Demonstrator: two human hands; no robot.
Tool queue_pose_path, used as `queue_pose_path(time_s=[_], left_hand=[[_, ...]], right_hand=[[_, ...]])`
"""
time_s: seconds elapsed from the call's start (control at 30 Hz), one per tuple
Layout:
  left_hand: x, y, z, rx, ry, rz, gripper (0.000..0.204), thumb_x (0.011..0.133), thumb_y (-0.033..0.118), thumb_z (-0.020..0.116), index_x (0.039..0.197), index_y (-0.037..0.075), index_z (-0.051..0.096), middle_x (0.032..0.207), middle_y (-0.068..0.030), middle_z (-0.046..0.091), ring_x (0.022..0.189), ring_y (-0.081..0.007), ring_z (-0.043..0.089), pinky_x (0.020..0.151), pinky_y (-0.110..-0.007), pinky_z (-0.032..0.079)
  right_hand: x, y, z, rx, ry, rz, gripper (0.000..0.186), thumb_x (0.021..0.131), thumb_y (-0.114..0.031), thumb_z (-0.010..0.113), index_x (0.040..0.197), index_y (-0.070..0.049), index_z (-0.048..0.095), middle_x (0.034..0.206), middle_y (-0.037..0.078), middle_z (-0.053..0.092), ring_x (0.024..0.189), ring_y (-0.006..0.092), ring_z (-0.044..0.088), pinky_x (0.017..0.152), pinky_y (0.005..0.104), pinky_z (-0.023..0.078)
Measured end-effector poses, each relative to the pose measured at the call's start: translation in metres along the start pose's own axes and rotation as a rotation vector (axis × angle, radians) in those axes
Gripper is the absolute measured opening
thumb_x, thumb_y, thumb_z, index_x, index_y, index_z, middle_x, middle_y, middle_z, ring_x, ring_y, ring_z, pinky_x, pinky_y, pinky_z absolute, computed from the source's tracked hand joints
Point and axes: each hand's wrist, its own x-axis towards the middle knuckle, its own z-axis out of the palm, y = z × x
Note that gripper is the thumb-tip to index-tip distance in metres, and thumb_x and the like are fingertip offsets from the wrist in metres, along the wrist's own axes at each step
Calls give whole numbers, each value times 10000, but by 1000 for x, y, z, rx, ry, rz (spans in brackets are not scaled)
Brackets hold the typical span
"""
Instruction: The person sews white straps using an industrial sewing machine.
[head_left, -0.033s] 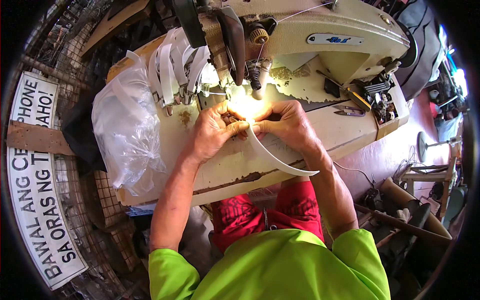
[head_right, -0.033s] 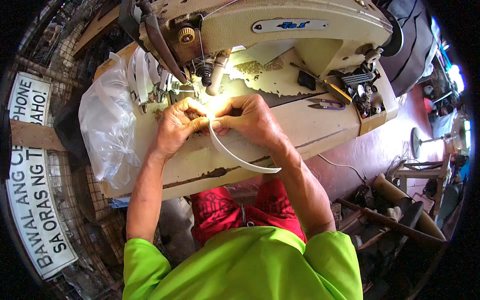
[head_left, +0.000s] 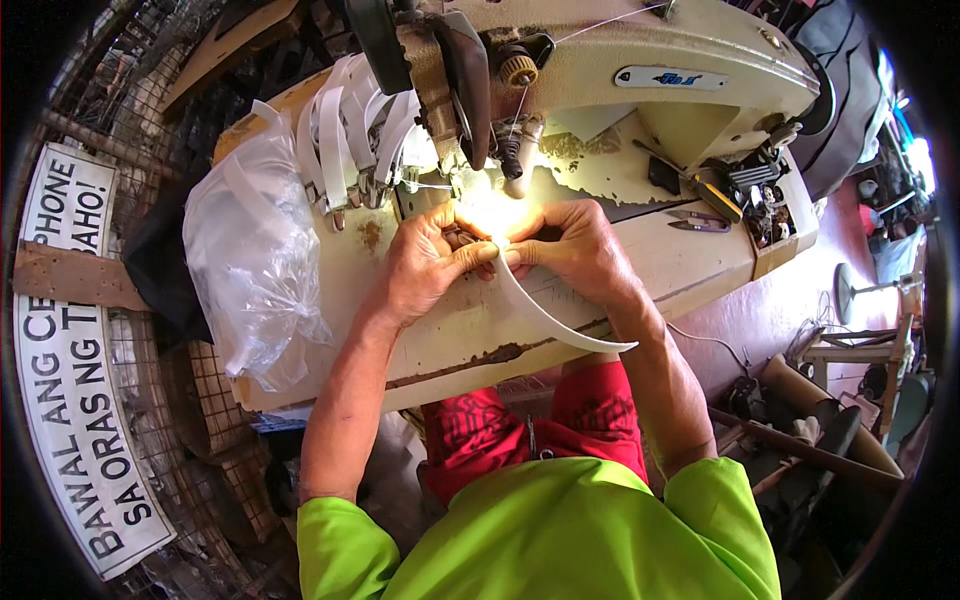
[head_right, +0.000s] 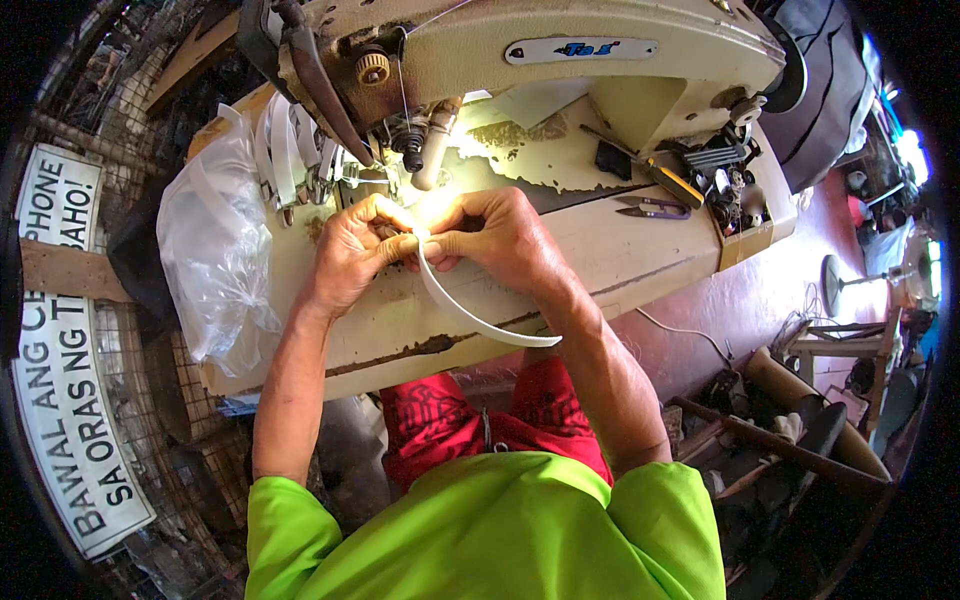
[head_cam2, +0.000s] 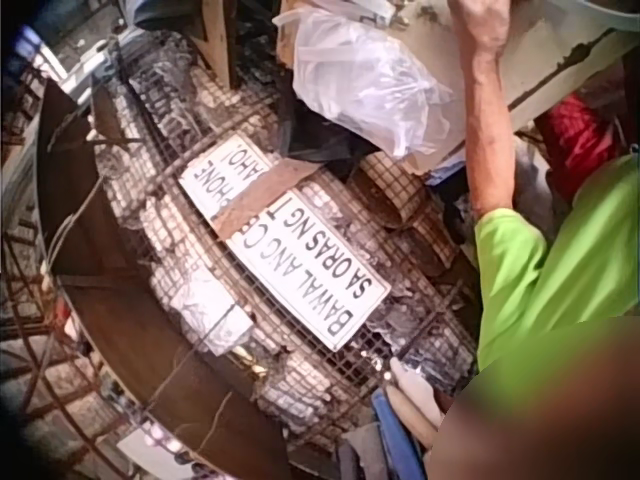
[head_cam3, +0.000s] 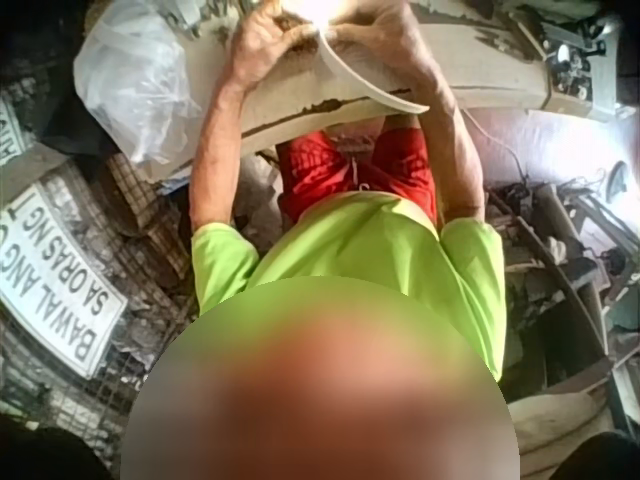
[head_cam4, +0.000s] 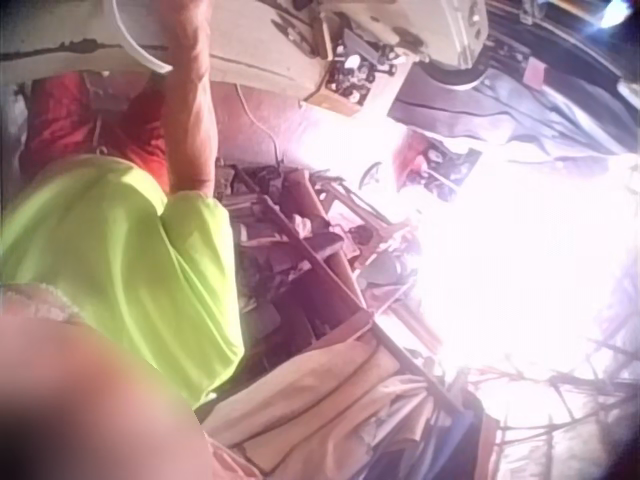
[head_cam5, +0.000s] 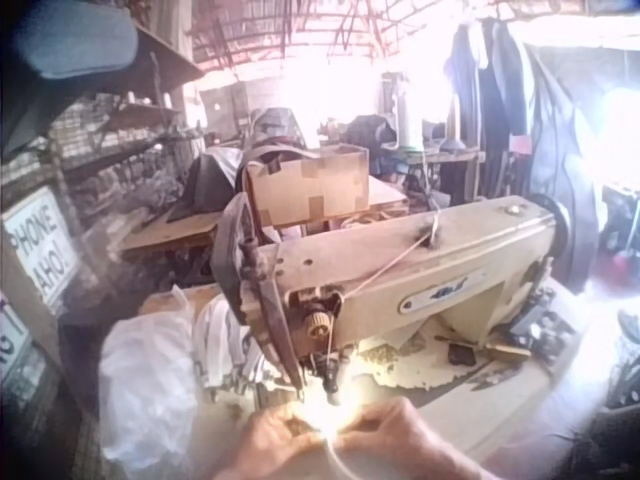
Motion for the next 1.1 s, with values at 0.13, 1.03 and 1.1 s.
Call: queue_pose_path(time_s=[0.13, 1.03, 1.1], left_hand=[[0, 2, 1, -3, 13, -18, 141, 878, 64, 698, 966, -8, 614, 837, -37, 651, 716, -96, 618, 656, -246, 532], [-4, 3, -16, 919, 228, 395, 245, 828, 78, 652, 1045, -22, 603, 1000, -164, 602, 943, -339, 592, 824, -425, 487], [-4, 1, -17, 900, 209, 404, 229, 833, 77, 639, 1039, -20, 615, 998, -164, 605, 946, -346, 592, 833, -427, 485]], right_hand=[[0, 1, -1, -5, 8, 4, 131, 792, -17, 745, 902, 42, 702, 800, 91, 714, 682, 107, 651, 642, 236, 535], [54, -11, -1, -302, -219, 50, 147, 820, -48, 715, 934, 39, 679, 774, 82, 676, 671, 139, 635, 601, 264, 526], [52, -11, 0, -273, -212, 71, 148, 822, -48, 715, 933, 41, 676, 774, 81, 675, 667, 139, 634, 606, 267, 531]])
